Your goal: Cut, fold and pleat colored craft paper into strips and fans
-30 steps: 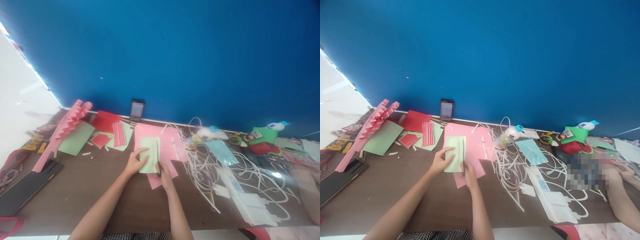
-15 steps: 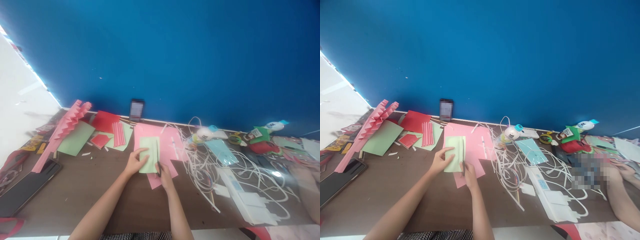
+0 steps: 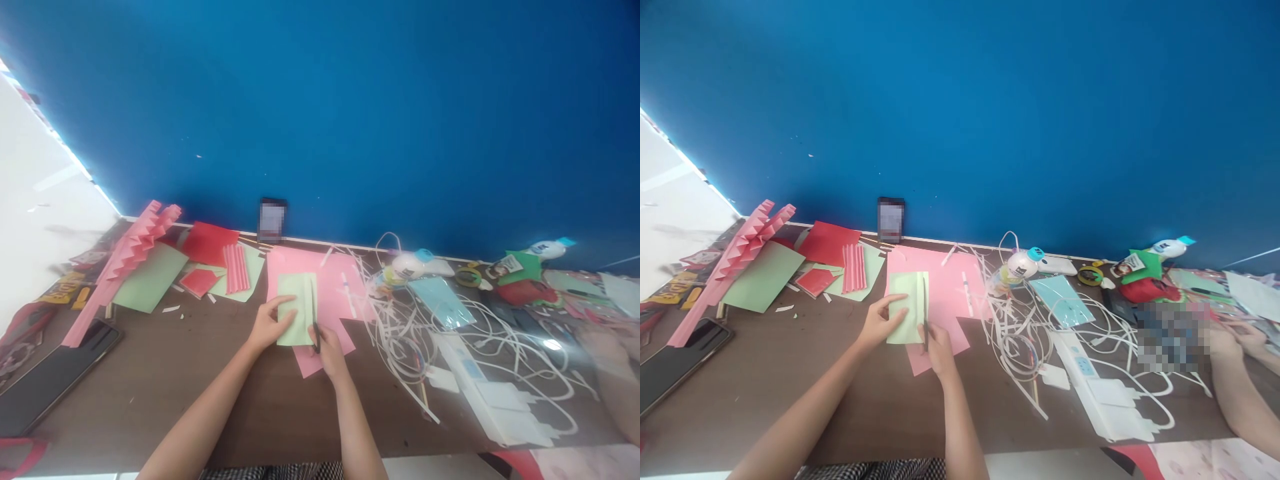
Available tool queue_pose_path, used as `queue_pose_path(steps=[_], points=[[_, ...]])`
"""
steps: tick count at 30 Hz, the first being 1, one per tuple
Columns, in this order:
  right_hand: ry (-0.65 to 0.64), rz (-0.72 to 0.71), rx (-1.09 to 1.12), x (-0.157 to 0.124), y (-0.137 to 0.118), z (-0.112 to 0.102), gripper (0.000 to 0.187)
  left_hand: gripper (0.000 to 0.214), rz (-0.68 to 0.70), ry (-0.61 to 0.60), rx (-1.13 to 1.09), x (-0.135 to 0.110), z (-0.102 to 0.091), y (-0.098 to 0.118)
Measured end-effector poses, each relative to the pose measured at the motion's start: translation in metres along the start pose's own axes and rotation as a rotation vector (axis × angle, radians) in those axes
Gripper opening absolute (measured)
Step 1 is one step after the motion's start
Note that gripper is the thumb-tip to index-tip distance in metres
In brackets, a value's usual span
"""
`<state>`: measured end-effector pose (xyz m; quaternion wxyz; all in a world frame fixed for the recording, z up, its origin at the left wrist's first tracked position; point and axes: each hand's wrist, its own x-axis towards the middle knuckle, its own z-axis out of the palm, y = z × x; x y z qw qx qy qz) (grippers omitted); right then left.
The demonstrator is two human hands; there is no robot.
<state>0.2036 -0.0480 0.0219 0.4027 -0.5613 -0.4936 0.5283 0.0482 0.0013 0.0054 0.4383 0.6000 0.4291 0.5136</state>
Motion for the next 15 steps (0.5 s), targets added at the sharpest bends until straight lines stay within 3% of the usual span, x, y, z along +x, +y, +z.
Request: queue_pose_path(steps=[6,15], points=[[-0.005,0.05,0.04,0.0003,0.0008,-0.0009,0.04,0.028,-0.022,-0.017,-0.039,0.0001,-0.0004,-0.0009],[0.053,-0.003,0.048,-0.0006,-0.0059,-0.0029,0.046,0.027,-0.056,-0.175,-0.073,-0.0012,-0.0006,0.0022]])
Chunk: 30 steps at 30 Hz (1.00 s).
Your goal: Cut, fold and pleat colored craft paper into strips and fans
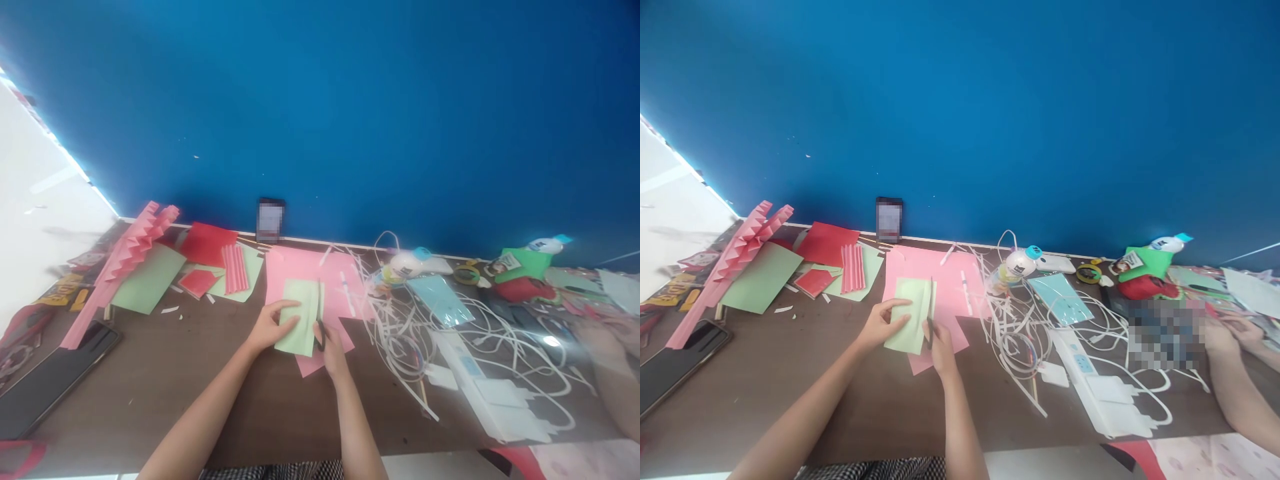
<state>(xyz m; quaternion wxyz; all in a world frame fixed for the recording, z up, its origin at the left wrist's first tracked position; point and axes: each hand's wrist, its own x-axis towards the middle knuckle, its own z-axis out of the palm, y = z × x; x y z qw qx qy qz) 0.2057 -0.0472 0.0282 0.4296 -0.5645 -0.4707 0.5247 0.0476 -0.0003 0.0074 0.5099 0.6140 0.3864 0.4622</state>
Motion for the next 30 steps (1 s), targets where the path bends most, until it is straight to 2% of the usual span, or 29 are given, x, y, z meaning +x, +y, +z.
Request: queue_pose_path(steps=[3,11,30], points=[[0.026,0.003,0.003,0.0005,0.0031,-0.0014,0.043,0.027,0.0,-0.045,0.026,-0.0003,0.0,0.0018],[0.045,0.012,0.042,0.0016,0.0068,-0.0008,0.041,0.027,0.003,-0.069,0.019,-0.0006,0.0013,0.0034],[0.035,0.0,0.012,0.0014,0.0027,-0.0013,0.045,0.027,0.011,-0.078,0.024,-0.0016,0.0014,0.0006]])
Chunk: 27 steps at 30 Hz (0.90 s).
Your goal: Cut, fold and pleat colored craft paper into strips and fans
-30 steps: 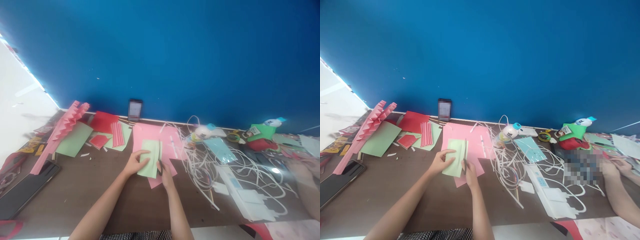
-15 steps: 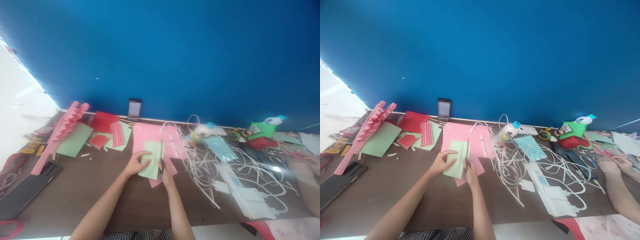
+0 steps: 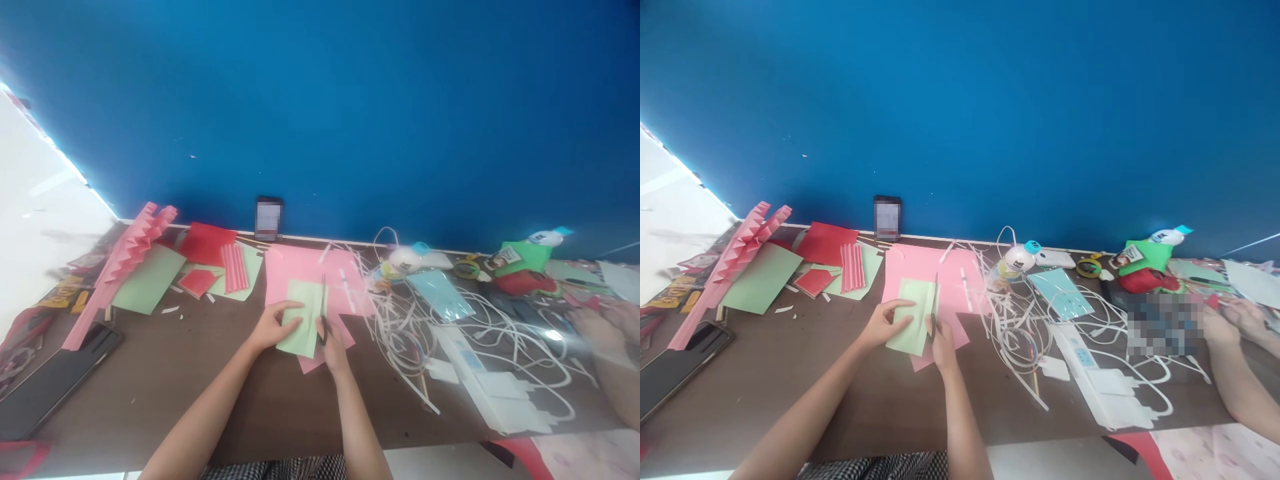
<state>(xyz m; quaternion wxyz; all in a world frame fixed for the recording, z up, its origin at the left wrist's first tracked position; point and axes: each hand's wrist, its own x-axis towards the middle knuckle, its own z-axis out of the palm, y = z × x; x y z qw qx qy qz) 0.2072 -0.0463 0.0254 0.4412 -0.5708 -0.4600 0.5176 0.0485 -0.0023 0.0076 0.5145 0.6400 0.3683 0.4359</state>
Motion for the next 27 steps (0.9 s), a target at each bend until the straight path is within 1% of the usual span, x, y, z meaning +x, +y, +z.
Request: queue_pose_path(steps=[3,8,14,22,27], points=[[-0.007,-0.009,-0.006,0.0003,0.001,-0.0007,0.046,0.028,-0.008,0.001,-0.003,-0.0001,0.0001,-0.0005],[-0.012,-0.013,0.015,0.0007,0.0037,-0.0012,0.042,0.028,-0.029,-0.009,0.0,-0.0001,0.0002,0.0018],[-0.022,-0.035,0.089,0.0,0.0061,-0.0016,0.036,0.027,-0.003,-0.031,-0.001,-0.0006,0.0009,-0.0002],[0.022,-0.059,0.089,-0.0016,0.0008,0.0001,0.038,0.027,0.004,-0.064,-0.009,-0.0019,0.0025,-0.0024],[0.042,-0.062,0.077,-0.0007,0.004,-0.0011,0.037,0.027,0.002,-0.065,-0.008,-0.0022,0.003,-0.0038]])
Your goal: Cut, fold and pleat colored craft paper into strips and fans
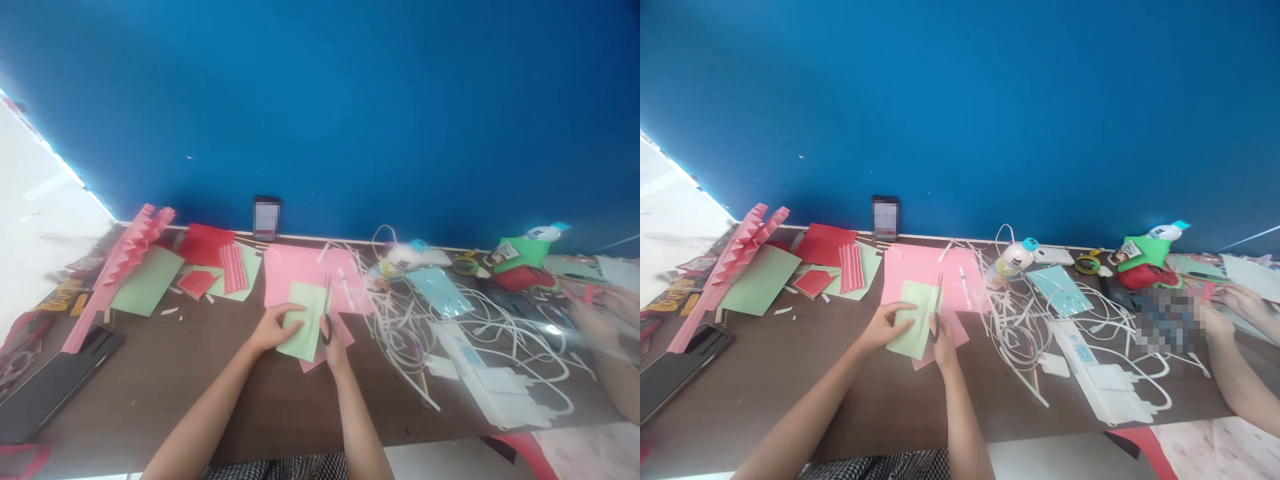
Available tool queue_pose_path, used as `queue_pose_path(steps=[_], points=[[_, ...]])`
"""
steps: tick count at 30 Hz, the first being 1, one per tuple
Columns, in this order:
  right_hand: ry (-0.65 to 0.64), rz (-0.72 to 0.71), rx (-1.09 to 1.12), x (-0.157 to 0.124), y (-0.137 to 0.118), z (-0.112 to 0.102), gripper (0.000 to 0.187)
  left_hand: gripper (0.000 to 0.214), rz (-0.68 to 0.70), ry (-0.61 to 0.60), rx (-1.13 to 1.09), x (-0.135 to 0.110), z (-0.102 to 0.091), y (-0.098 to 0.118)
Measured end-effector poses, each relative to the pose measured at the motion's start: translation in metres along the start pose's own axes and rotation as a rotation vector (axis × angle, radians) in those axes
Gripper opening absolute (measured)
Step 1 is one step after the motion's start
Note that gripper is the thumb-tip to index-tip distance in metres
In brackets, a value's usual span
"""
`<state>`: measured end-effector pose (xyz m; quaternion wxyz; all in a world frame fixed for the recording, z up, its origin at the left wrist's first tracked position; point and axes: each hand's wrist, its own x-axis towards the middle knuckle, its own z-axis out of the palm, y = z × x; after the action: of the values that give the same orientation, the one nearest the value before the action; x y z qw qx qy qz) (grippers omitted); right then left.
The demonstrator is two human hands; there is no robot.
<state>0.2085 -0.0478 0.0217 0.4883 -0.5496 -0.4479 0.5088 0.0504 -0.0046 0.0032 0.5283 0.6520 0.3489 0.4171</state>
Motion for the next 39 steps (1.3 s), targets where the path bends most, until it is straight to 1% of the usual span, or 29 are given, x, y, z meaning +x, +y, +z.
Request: queue_pose_path(steps=[8,14,22,26,31,33,37,39], points=[[0.018,0.017,-0.025,0.0,0.0,0.001,0.043,0.027,-0.002,0.0,0.012,0.0,-0.001,0.001],[0.014,0.004,-0.031,-0.001,-0.003,0.003,0.042,0.028,-0.003,0.003,0.013,0.001,-0.002,0.003],[0.022,0.023,-0.078,-0.001,-0.003,0.0,0.042,0.028,-0.01,0.012,0.01,0.001,-0.002,0.002],[0.038,0.024,-0.11,0.0,-0.001,-0.002,0.038,0.028,-0.002,0.009,0.011,0.001,-0.003,0.0],[0.045,0.008,-0.141,0.004,0.005,-0.003,0.043,0.029,-0.023,0.019,0.024,0.002,-0.006,-0.001],[0.094,0.005,-0.176,0.007,0.006,-0.006,0.042,0.029,-0.024,0.04,0.039,0.003,-0.007,-0.002],[0.271,-0.04,-0.362,0.015,0.005,-0.019,0.037,0.03,-0.022,0.14,0.117,0.008,-0.009,-0.008],[0.291,-0.07,-0.377,0.02,0.001,-0.028,0.033,0.031,-0.043,0.191,0.17,0.01,-0.011,-0.011]])
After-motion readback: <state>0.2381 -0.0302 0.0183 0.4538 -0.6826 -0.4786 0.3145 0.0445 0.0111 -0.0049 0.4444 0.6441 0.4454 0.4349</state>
